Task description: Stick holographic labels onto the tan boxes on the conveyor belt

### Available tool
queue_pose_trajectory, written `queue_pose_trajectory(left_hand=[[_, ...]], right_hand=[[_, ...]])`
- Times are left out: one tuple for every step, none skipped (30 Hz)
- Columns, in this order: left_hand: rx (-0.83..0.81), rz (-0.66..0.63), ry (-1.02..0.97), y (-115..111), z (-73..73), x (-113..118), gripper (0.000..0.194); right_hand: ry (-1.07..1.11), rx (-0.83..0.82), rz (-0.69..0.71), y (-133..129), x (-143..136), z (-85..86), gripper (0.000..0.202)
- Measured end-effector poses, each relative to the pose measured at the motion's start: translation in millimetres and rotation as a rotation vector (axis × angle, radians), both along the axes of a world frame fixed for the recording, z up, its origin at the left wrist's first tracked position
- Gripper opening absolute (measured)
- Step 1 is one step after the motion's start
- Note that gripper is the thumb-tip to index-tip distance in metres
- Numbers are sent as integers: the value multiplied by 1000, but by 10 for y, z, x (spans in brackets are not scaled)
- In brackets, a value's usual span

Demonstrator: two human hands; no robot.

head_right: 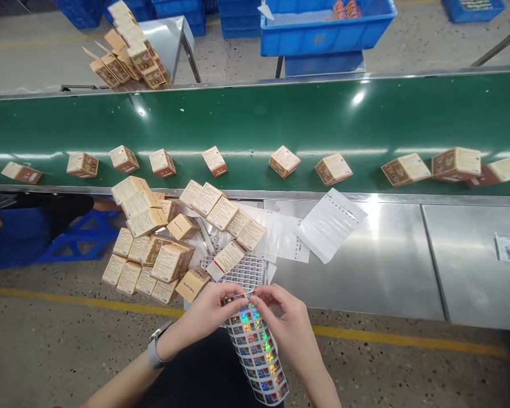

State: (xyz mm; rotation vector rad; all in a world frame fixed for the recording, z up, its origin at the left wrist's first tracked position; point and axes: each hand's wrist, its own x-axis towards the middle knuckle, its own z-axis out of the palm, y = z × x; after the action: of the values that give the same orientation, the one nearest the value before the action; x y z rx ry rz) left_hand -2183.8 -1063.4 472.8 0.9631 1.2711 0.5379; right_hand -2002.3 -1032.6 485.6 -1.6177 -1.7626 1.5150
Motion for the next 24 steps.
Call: queue_pose_trajectory(left_hand=[[-13,-11,-25,-8,-67,-62,25],[-24,-16,-43,-17,-135,-123,27],[-31,-18,-49,-26,-203,-181,28],[-33,-20,-43,-34,-266,-234,28],[-29,-21,-26,-40,-325,-282,28],[-20,-25,-4,-42,-378,-323,27],[-12,-33,17,-41,-424,-358,26],[-3,-44,41,-35,-465,-385,25],[4,-59,66,-24,-499,-407,25],[13,-74,94,-10,-530,-423,25],[24,-92,121,8,-557,-435,25],[37,-112,146,29,-581,-444,25],[52,-131,167,51,-604,-451,25],[68,-150,184,75,-627,-456,25],[84,-168,199,97,-651,-460,25],[99,-186,212,118,-676,-463,25],[114,-201,225,137,-703,-466,24],[130,-211,236,155,-732,-468,24],[146,-220,246,171,-763,-471,23],[155,-229,254,187,-796,-473,23],[158,-235,259,205,-829,-475,23],[153,-239,263,227,-863,-478,24],[139,-244,263,252,-896,-481,24],[118,-248,261,281,-929,-487,24]], right_hand=[[-7,8,-30,-36,-69,-54,30],[-13,18,-56,-70,-138,-108,29],[-18,31,-77,-99,-205,-160,29],[-24,46,-92,-124,-268,-212,28],[-34,65,-103,-145,-326,-261,26],[-47,84,-111,-161,-377,-308,25],[-60,99,-114,-172,-420,-353,23],[-73,112,-118,-181,-455,-395,22],[-83,120,-119,-186,-482,-435,20],[-91,127,-121,-189,-501,-474,19],[-99,131,-122,-190,-512,-512,17],[-109,138,-125,-188,-518,-549,16],[-121,148,-126,-185,-520,-587,16],[-133,157,-127,-178,-518,-625,15],[-143,165,-126,-169,-515,-664,15],[-150,174,-129,-157,-513,-704,15],[-150,183,-130,-142,-513,-743,14],[-146,196,-136,-126,-517,-782,14],[-137,212,-140,-108,-526,-819,13],[-129,234,-146,-91,-540,-854,12],[-122,260,-149,-76,-559,-884,12],[-117,287,-151,-63,-581,-911,11],[-113,318,-154,-54,-606,-934,10],[-110,347,-164,-48,-629,-953,10]])
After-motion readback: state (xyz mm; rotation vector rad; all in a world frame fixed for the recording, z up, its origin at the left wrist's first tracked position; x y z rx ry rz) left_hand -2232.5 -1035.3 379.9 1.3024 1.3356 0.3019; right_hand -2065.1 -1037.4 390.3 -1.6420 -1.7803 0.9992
